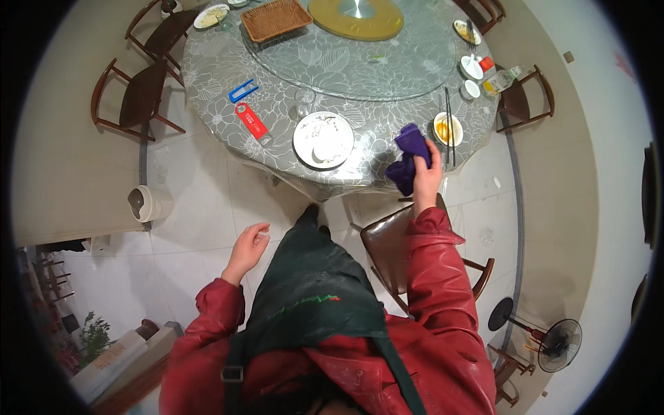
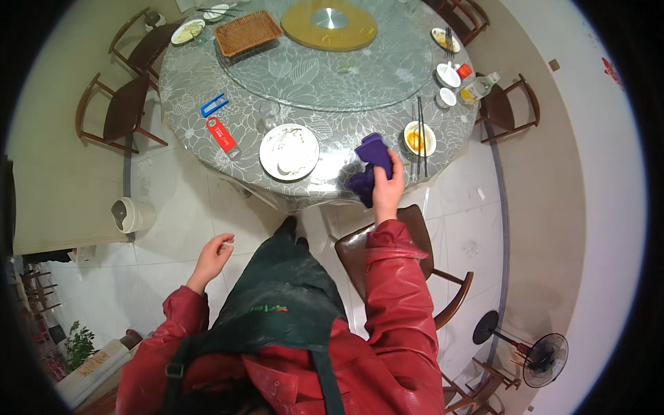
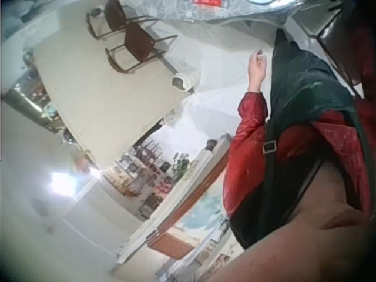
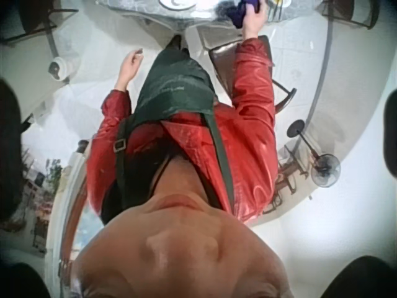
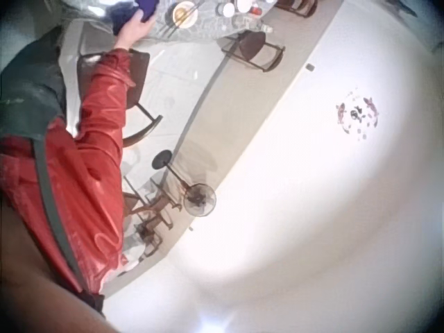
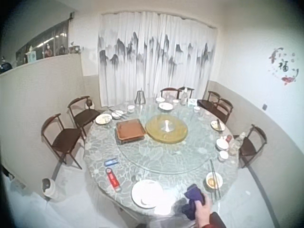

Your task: The person clears leftover items from a small table, then wipes a large round dining table with a purple cloth. They move chairs, wipe the tabletop, and clear used dishes and chopsticks from the table.

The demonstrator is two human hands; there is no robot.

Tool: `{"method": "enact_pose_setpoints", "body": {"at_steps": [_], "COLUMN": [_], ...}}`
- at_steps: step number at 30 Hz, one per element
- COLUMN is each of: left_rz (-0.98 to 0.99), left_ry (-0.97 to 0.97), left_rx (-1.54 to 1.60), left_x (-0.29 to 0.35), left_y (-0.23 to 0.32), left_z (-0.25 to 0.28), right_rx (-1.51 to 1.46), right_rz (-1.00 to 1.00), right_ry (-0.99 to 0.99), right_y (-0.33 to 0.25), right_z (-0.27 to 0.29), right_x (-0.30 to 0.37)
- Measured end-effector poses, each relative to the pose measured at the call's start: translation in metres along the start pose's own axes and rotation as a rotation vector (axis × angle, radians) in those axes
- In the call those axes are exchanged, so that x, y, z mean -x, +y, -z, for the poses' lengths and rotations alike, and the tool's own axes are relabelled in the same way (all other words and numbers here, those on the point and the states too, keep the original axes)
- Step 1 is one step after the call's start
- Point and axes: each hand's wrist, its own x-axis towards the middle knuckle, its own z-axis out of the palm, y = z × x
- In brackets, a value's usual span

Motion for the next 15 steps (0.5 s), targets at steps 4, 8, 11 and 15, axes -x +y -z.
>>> {"method": "enact_pose_setpoints", "body": {"at_steps": [4,8,11,15], "left_rz": [0.02,0.083,0.256,0.351], "left_ry": [-0.095,-0.108,-0.11,-0.143], "left_rx": [0.167,0.403,0.49,0.603], "left_x": [-0.081,-0.177,-0.209,-0.232], "left_y": [0.02,-0.003,0.011,0.031], "left_z": [0.005,-0.018,-0.027,-0.032], "right_rx": [0.039,0.484,0.207,0.181], "right_rz": [-0.142,0.022,-0.391,-0.455], "right_ry": [-0.179,-0.366,-0.162,-0.041], "right_y": [-0.006,0.009,0.019,0.014], "right_z": [0.01,0.032,0.055,0.081], "right_x": [-0.028,-0.028,-0.004,0.044]}}
